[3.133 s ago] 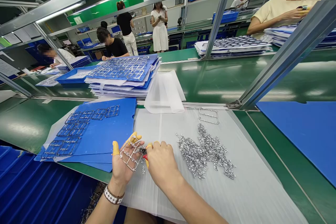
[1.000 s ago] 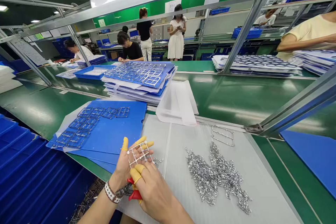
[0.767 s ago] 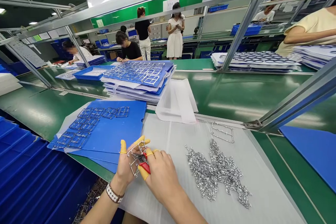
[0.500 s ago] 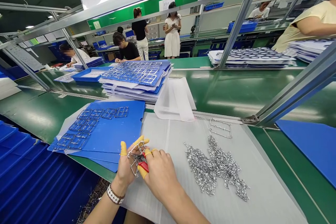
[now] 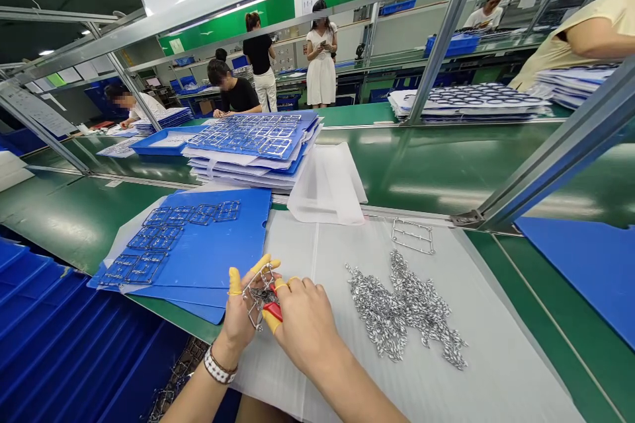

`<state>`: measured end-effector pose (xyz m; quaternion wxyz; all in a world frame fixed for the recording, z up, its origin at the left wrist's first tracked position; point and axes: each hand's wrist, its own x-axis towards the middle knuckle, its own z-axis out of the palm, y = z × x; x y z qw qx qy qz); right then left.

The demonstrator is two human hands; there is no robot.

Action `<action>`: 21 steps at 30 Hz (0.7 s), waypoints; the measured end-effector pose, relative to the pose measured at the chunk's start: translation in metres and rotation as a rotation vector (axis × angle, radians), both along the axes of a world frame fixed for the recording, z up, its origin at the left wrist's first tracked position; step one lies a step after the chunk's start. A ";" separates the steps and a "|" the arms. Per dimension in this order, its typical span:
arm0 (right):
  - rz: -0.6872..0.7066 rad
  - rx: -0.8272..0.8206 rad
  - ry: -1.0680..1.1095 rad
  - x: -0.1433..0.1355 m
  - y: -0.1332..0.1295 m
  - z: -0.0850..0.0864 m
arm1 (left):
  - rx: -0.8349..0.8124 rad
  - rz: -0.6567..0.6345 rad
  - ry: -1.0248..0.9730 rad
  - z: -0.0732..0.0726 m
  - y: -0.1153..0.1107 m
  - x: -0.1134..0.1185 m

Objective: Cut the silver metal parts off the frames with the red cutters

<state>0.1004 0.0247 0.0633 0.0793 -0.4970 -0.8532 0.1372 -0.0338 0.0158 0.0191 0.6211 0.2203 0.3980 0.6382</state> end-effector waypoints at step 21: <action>-0.072 0.095 -0.075 0.013 0.015 0.000 | -0.029 -0.073 -0.132 0.004 0.000 -0.001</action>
